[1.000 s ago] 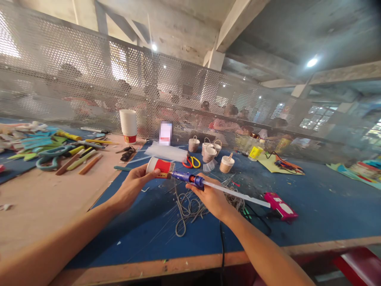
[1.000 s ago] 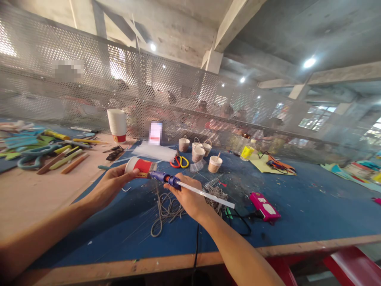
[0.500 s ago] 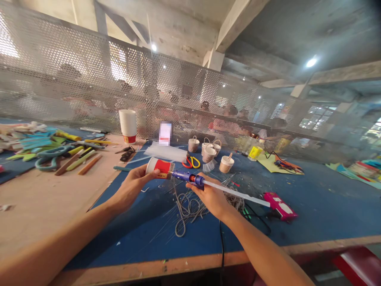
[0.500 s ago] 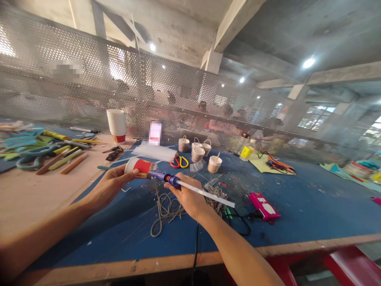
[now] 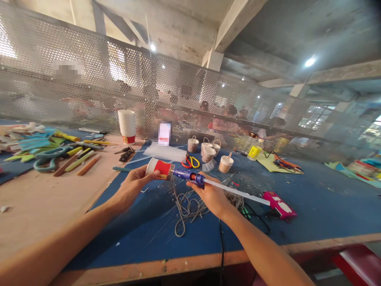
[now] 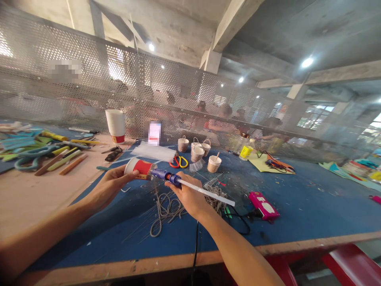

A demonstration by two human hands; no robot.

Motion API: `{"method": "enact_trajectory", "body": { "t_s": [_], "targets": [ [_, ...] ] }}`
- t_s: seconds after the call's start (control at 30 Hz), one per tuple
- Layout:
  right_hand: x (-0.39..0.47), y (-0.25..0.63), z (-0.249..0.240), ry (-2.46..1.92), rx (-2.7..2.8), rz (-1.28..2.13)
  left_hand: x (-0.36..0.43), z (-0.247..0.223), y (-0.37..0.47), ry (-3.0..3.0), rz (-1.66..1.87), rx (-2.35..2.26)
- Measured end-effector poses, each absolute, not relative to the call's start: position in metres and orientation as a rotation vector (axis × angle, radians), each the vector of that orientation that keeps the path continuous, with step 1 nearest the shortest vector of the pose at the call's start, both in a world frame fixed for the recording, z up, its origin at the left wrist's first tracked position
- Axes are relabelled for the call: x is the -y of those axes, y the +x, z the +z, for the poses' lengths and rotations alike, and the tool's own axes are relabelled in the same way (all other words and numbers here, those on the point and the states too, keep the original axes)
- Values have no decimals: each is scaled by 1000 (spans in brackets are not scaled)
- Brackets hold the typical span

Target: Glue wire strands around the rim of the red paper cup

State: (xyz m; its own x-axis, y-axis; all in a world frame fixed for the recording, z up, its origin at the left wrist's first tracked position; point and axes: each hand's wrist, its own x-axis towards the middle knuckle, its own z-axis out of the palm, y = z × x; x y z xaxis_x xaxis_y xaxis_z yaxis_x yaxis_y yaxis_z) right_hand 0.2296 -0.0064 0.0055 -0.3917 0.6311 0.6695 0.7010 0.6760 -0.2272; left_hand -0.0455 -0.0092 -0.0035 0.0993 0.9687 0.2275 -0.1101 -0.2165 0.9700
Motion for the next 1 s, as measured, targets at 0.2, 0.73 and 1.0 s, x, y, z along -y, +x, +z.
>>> {"method": "enact_trajectory", "body": {
  "t_s": [0.2,0.73,1.0],
  "targets": [
    [6,230,5,-1057,2122,-129,10,-3,-45,1328,1322,-924],
    [3,233,4,-1064,2103,-70,7,-6,-47,1382,1325,-950],
    [2,234,2,-1072,2082,-80,11,-4,-45,1384,1298,-934]
  ]
}}
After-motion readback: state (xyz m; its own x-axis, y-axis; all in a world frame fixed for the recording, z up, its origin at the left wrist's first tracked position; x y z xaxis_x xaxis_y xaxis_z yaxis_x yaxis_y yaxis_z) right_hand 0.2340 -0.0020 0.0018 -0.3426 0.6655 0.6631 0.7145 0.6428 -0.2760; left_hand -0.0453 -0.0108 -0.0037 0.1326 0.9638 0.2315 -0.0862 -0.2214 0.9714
